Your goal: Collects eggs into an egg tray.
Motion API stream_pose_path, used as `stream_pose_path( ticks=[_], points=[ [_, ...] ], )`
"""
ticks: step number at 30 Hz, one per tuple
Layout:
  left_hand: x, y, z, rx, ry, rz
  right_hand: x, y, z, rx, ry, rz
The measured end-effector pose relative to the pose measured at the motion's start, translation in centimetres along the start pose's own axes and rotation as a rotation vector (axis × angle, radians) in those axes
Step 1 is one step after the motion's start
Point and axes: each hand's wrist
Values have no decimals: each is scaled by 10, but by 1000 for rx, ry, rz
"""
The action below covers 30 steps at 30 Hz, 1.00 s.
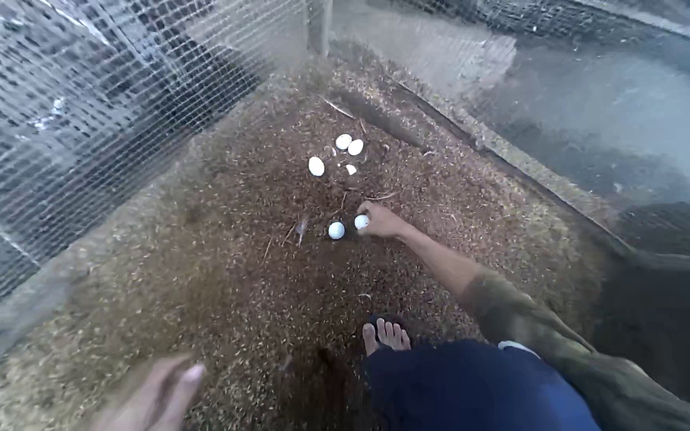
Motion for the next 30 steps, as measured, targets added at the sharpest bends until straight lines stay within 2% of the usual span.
stream_pose_path(
  ticks=[1,3,5,7,10,15,18,20,21,23,27,30],
  points=[
    [-13,36,-32,-92,7,11,12,-2,-2,-2,249,-53],
    [-46,101,-93,-155,-37,64,35,-2,-8,-29,647,-120],
    [-78,157,-144,-145,-91,143,59,4,-15,-66,832,-136],
    [-111,201,-180,-99,-110,161,80,20,-24,-153,872,-169],
    [-141,238,-210,37,-20,120,103,53,-23,-281,585,-227],
    [-153,254,-232,142,171,111,127,133,-12,-55,-74,-228],
    [-150,255,-244,162,261,140,128,185,3,-7,-340,-184],
    [-143,256,-246,189,228,153,123,208,10,12,-480,-117],
    [-139,258,-243,197,143,138,121,217,11,23,-542,-74],
    [-126,259,-229,171,-193,111,118,228,11,40,-619,-2],
    [-92,260,-208,75,-1075,362,118,232,16,43,-705,77],
    [-71,269,-209,100,-1371,364,128,231,12,82,-734,138]
  ],
)
Point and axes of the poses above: each hand's wrist, its own y-axis towards the middle knuckle, its own x-axis out of the back of the hand, z = x × y, and after that the axes turned 12 degrees about x, right-handed
